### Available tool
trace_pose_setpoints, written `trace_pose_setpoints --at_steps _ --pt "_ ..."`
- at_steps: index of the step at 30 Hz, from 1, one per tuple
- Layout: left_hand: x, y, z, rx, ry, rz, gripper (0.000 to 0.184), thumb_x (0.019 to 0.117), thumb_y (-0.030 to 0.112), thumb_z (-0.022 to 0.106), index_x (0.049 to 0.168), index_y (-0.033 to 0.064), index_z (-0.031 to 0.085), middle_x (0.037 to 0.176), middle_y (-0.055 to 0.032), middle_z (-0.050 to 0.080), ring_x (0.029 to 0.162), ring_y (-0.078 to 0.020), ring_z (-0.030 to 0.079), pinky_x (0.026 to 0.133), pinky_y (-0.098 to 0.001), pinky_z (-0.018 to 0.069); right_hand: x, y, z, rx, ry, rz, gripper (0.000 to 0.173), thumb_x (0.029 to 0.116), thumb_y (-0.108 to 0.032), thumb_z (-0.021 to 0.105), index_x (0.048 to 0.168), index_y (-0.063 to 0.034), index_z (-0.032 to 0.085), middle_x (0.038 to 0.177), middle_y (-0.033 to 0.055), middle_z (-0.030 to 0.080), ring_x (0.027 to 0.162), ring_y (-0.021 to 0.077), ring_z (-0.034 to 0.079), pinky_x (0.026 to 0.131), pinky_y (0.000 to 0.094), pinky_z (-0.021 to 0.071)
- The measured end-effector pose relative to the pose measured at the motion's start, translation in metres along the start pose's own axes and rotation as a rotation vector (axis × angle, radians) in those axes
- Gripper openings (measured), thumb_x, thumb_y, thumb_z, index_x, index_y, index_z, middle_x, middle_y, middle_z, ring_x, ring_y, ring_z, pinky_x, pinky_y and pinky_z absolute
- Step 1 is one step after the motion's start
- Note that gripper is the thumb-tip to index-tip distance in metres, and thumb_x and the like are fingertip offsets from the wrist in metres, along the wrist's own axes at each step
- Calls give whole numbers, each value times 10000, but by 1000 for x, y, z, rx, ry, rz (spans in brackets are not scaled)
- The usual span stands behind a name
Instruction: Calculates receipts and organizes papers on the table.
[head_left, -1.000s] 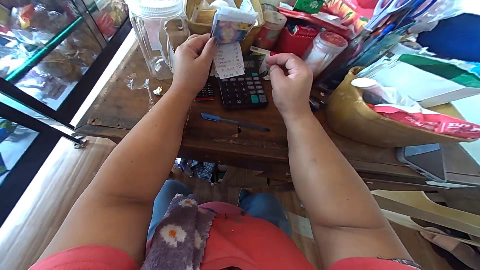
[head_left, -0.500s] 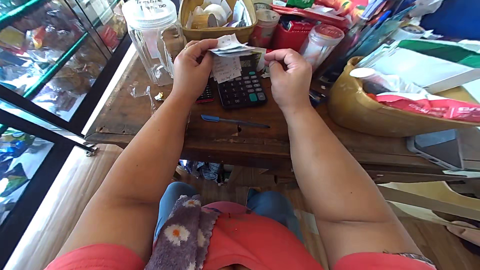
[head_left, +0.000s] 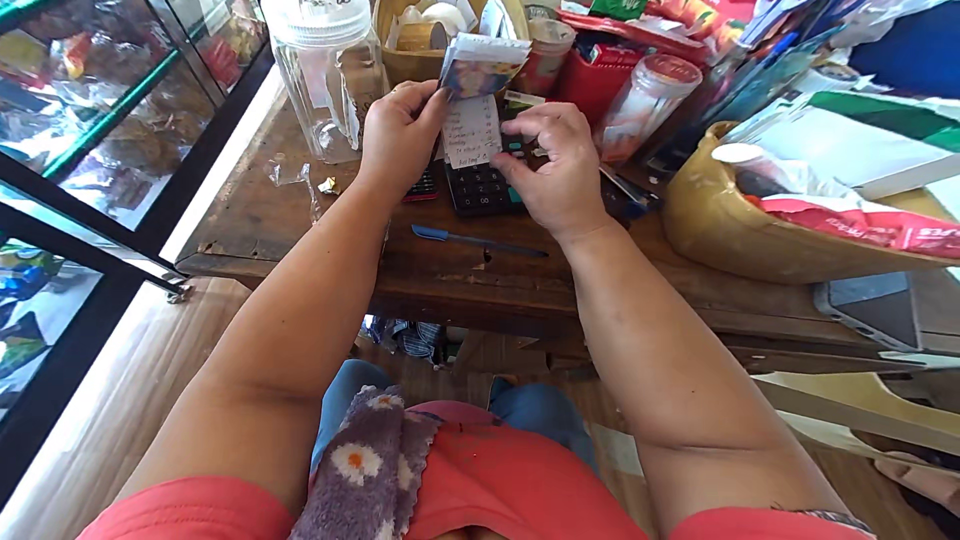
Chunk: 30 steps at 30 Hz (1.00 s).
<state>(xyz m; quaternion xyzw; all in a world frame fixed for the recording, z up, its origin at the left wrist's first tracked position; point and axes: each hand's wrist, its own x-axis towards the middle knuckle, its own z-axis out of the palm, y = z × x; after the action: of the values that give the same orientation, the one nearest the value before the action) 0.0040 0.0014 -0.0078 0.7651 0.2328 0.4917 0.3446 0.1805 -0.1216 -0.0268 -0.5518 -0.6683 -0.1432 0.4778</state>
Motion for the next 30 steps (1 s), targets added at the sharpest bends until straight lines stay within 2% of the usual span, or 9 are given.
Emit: trace_pose_setpoints --at_steps 7,13,16,20,22,24,27,29,30 --pt "-2 4 -1 14 -36 4 286 1072 202 513 1077 40 749 1056 -29 717 906 0 655 835 -213 531 0 -3 3 -42 -27 17 330 896 -193 780 1180 -32 734 1201 197 674 1156 317 608 1016 400 459" --pt "-2 3 -1 17 -55 12 293 1073 207 507 1068 45 751 1055 -30 714 892 -5 655 812 -219 537 0 -2 2 -56 1 -18 294 925 -185 753 1163 -14 735 1172 201 682 1135 309 622 995 382 475" --pt "-2 4 -3 56 -76 11 307 1075 221 496 1079 51 752 1056 -29 712 905 -11 649 838 -235 524 0 -1 1 -44 18 -38 259 974 -207 703 1150 -22 745 1151 191 690 1118 287 628 978 365 484" --pt "-3 3 -3 64 -135 59 310 1071 217 499 1055 47 757 1037 -22 717 908 -2 646 842 -231 519 1 0 1 -43 111 -97 213 1033 -152 609 1067 -15 769 1088 186 702 1100 254 637 977 328 477" --pt "-4 2 -2 45 -190 98 330 1075 219 480 1039 46 758 1040 -23 716 922 -1 649 850 -231 524 1 1 1 -66 145 -83 218 1039 -137 589 1024 4 755 1077 194 695 1107 250 634 985 313 474" --pt "-6 1 -1 17 -241 157 354 1078 247 471 1029 40 754 1058 -31 709 955 -6 643 874 -229 516 2 1 0 -79 175 -47 226 1039 -130 579 995 28 735 1059 196 689 1074 236 634 946 294 479" --pt "-9 1 1 6 -295 242 317 1036 283 568 1059 33 760 1112 -71 704 980 -31 649 868 -213 524 3 0 -2 -76 201 47 253 1046 -150 567 978 46 712 1039 188 676 1051 214 625 929 281 474" --pt "-9 2 2 50 -282 257 224 1000 224 647 1054 46 772 1098 -80 713 986 -47 661 886 -205 525 4 0 -3 -65 187 89 277 1054 -177 560 971 43 706 1030 174 665 1035 191 615 917 261 467" --pt "-9 1 3 82 -258 255 200 997 188 643 1048 50 778 1090 -84 724 1002 -63 665 905 -223 518 4 1 -5 -49 160 104 295 1058 -196 557 972 41 710 1028 169 662 1026 181 612 909 256 467"
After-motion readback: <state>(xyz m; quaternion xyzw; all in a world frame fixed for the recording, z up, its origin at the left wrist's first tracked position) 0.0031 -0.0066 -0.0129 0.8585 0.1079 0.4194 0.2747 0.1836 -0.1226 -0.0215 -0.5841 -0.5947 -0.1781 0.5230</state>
